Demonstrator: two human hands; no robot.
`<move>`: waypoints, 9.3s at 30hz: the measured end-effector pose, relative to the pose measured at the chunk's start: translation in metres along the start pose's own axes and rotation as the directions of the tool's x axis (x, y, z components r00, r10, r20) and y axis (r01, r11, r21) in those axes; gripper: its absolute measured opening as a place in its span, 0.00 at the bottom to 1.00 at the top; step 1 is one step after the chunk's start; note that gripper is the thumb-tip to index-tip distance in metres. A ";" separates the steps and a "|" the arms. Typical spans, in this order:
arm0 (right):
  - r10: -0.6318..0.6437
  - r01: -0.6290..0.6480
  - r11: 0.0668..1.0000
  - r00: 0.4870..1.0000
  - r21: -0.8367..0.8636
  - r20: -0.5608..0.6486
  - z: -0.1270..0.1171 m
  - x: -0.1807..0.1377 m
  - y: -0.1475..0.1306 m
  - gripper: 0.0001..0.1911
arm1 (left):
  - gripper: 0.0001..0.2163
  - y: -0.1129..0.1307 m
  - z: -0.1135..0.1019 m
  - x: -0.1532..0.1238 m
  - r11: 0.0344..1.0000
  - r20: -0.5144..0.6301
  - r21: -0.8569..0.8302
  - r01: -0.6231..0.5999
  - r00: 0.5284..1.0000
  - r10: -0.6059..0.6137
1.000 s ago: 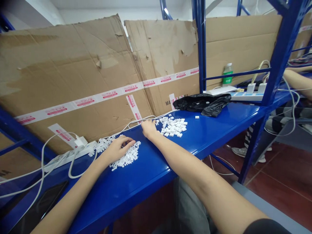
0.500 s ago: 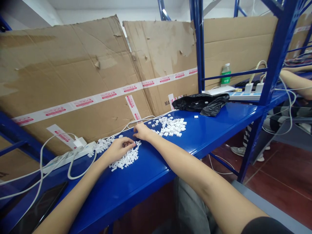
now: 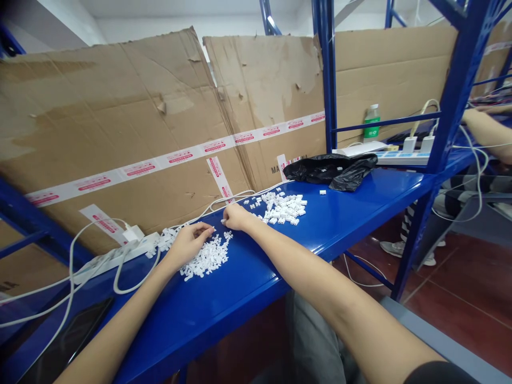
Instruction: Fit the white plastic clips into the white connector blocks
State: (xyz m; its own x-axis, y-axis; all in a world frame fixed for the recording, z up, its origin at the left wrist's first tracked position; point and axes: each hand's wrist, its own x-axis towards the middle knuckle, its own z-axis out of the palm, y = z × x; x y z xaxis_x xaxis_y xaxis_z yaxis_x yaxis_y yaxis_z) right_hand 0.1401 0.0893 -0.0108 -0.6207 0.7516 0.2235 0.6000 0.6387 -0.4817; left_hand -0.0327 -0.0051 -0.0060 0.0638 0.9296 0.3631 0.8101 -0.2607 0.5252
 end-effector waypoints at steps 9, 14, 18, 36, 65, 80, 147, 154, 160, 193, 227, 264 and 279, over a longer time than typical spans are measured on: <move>-0.029 0.055 0.959 0.995 0.277 -0.097 0.007 0.003 -0.004 0.05 | 0.10 -0.002 -0.001 -0.001 0.996 -0.020 -0.022 -0.091 0.996 0.090; -0.028 0.083 0.907 0.990 0.412 -0.138 0.011 0.005 -0.004 0.06 | 0.12 -0.003 -0.003 -0.001 0.987 -0.042 -0.158 -0.011 0.999 0.004; -0.041 0.103 0.881 0.989 0.463 -0.141 0.013 0.006 -0.004 0.05 | 0.11 -0.001 -0.004 -0.002 0.973 -0.052 -0.227 0.035 0.997 -0.048; -0.177 0.220 0.911 0.973 0.350 -0.151 0.010 -0.003 -0.014 0.08 | 0.07 -0.005 -0.007 -0.001 1.000 -0.123 -0.013 -0.012 0.992 0.010; -0.114 0.172 0.902 0.980 0.397 -0.165 0.011 -0.002 -0.017 0.05 | 0.04 -0.008 -0.011 0.000 0.966 -0.065 0.186 -0.179 0.979 0.194; -0.174 0.213 0.887 0.976 0.410 -0.132 0.009 -0.004 -0.016 0.07 | 0.05 -0.010 -0.007 0.001 0.983 -0.074 0.116 -0.140 0.986 0.149; -0.101 0.297 0.527 0.952 0.796 -0.288 0.018 0.005 -0.024 0.05 | 0.21 0.010 -0.010 -0.001 0.704 -0.107 -0.687 0.180 0.933 -0.343; -0.117 0.326 0.572 0.941 0.752 -0.319 0.018 0.002 -0.025 0.03 | 0.19 0.009 -0.010 0.000 0.695 -0.096 -0.697 0.177 0.937 -0.336; -0.112 0.383 0.612 0.908 0.692 -0.403 0.019 0.002 -0.025 0.02 | 0.17 0.012 -0.010 0.000 0.635 -0.064 -0.749 0.189 0.933 -0.353; -0.505 0.550 0.835 0.771 0.007 -0.388 0.007 -0.002 -0.024 0.11 | 0.15 0.007 -0.010 0.002 0.725 -0.167 -0.678 0.123 0.934 -0.315; -0.381 0.464 0.824 0.878 0.325 -0.290 0.018 -0.002 -0.018 0.07 | 0.22 0.004 -0.011 -0.001 0.900 -0.132 -0.432 0.056 0.983 -0.125; 0.247 -0.317 0.915 0.929 -0.248 -0.276 0.000 -0.020 -0.016 0.14 | 0.18 -0.069 -0.056 -0.009 0.718 -0.344 0.629 0.298 0.935 -0.087; 0.343 -0.453 0.849 0.865 -0.273 -0.367 0.005 -0.011 0.014 0.22 | 0.23 0.013 -0.006 -0.006 0.927 0.157 0.253 -0.277 0.957 0.243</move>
State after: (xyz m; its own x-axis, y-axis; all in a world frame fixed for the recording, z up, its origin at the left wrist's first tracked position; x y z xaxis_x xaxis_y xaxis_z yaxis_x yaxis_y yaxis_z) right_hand 0.1527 0.0895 -0.0237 -0.1459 0.9296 0.3386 0.9280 0.2472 -0.2788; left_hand -0.0262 -0.0156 0.0027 0.3493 0.8675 0.3541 0.8810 -0.4328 0.1913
